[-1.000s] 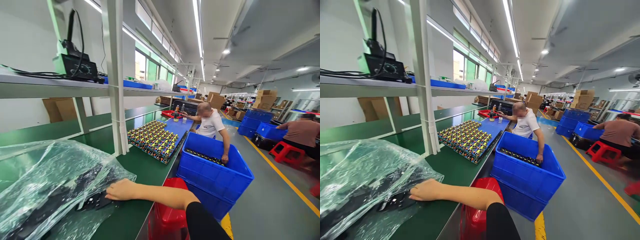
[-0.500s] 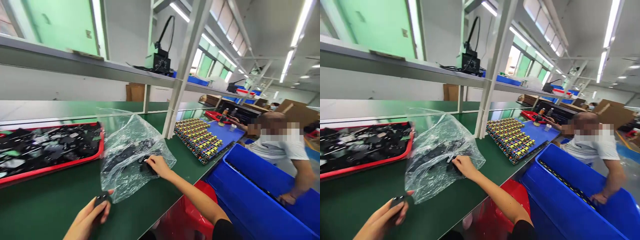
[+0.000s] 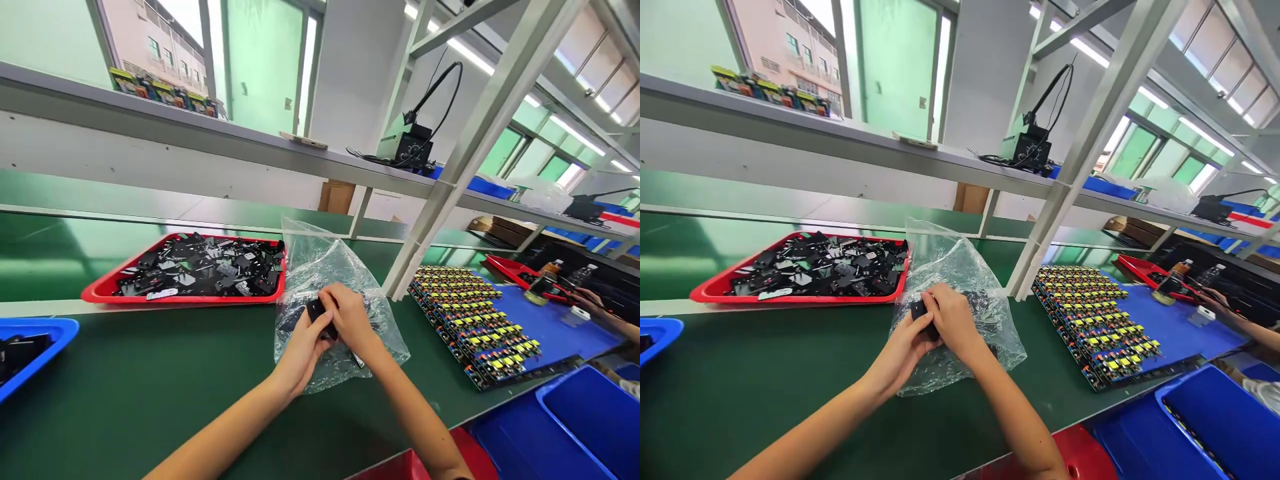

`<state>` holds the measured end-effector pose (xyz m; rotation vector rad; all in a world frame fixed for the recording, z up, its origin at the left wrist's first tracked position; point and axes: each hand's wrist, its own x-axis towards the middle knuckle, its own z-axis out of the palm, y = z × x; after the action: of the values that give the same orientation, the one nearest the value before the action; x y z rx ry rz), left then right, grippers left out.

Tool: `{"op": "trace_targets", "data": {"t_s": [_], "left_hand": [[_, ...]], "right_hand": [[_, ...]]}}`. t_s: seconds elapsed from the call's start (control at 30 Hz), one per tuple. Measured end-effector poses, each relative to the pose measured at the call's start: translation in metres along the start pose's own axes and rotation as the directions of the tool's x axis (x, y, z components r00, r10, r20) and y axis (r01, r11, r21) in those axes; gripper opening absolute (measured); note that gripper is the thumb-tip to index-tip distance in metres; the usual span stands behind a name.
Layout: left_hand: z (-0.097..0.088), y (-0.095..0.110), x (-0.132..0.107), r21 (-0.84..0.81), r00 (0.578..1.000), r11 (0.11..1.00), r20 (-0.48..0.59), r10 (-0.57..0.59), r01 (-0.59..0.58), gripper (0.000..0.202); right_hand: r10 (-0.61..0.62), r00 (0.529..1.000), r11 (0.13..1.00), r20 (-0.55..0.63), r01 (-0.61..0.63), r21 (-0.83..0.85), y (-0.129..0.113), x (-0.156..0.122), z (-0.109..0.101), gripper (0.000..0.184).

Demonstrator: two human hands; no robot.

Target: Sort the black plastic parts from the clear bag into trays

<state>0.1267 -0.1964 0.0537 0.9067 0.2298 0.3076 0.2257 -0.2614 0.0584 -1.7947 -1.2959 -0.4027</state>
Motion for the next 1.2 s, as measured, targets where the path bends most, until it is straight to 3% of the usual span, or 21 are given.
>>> {"op": "trace_targets", "data": {"t_s": [0.2,0.33,0.47,0.73,1.0,1.1,1.2], "left_hand": [[-0.014,0.029,0.012,-0.032,0.998,0.997,0.015,0.067,-0.066,0.036],[-0.029,0.030,0.023,-0.004,0.999,1.000,-0.050,0.003,-0.003,0.023],[-0.034,0.027,0.034,-0.018,0.994,0.998,-0.092,-0.057,0.055,0.013],[-0.029,0.032,0.033,-0.306,0.938,0.904,-0.082,-0.337,0.298,0.021],[-0.026,0.041,0.023,-0.309,0.947,0.904,-0.035,-0.321,0.295,0.035],[-0.025,0.046,0.019,-0.290,0.950,0.909,0.003,-0.313,0.301,0.030],[-0.025,0.052,0.014,-0.279,0.951,0.912,0.025,-0.307,0.302,0.028]], "right_hand": [[0.031,0.996,0.999,-0.087,-0.030,0.014,-0.009,0.033,0.014,0.029],[0.161,0.986,0.982,-0.031,-0.157,0.109,-0.001,0.038,0.030,0.035],[0.194,0.981,0.978,-0.004,-0.193,0.085,0.011,0.038,0.037,0.039],[0.270,0.956,0.893,0.113,-0.293,0.341,0.021,0.039,0.022,0.044],[0.289,0.950,0.855,0.118,-0.312,0.414,0.019,0.036,0.018,0.049],[0.281,0.952,0.853,0.125,-0.307,0.422,0.019,0.039,0.006,0.048],[0.279,0.937,0.879,0.211,-0.338,0.338,0.020,0.041,-0.014,0.033]]}}
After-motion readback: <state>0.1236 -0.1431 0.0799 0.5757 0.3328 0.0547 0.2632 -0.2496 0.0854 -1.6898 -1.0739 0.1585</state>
